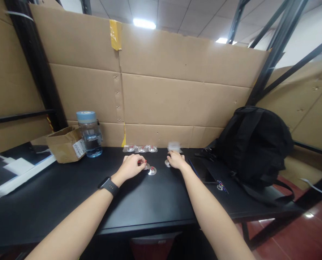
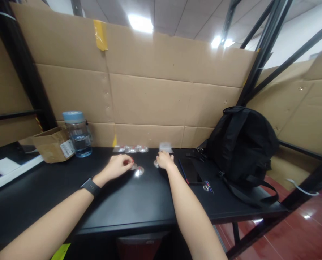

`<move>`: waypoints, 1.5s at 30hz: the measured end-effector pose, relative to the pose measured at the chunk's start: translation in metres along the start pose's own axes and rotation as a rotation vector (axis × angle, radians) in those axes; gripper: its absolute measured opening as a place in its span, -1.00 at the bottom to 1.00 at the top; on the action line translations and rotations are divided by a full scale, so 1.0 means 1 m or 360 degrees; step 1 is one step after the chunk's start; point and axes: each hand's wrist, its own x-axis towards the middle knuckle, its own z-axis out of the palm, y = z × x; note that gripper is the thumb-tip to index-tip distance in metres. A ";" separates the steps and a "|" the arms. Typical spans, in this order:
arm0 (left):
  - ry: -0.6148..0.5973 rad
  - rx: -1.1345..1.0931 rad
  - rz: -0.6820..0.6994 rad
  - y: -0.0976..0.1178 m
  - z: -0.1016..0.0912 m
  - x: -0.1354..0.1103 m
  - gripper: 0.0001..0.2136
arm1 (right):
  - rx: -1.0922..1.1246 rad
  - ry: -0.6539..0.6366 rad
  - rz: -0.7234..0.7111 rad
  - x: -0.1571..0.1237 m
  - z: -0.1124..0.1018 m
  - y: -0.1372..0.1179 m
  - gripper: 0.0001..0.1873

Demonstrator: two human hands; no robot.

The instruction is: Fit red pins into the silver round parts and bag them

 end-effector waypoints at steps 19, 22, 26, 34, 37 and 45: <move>-0.0140 0.0010 -0.0052 0.000 -0.002 0.000 -0.87 | -0.0186 0.0034 0.0180 -0.001 -0.010 -0.004 -0.57; -0.0133 0.0030 -0.0056 0.000 -0.002 0.000 -0.87 | -0.0199 0.0125 0.0168 -0.003 -0.015 -0.008 -0.57; -0.0075 0.0075 -0.0080 -0.001 -0.002 0.000 -0.86 | -0.0159 0.0399 0.0062 -0.006 -0.020 -0.015 -0.59; 0.0160 0.0062 -0.0279 -0.003 -0.009 0.003 -0.82 | 0.0360 0.0545 -0.0805 -0.006 -0.010 -0.047 -0.62; 0.0223 0.0024 -0.0328 -0.005 -0.011 0.003 -0.85 | 0.0374 0.0294 -0.0926 -0.011 0.000 -0.058 -0.58; 0.0239 0.0006 -0.0422 0.000 -0.015 0.003 -0.89 | 0.0082 -0.0204 -0.0946 -0.034 -0.013 -0.067 -0.78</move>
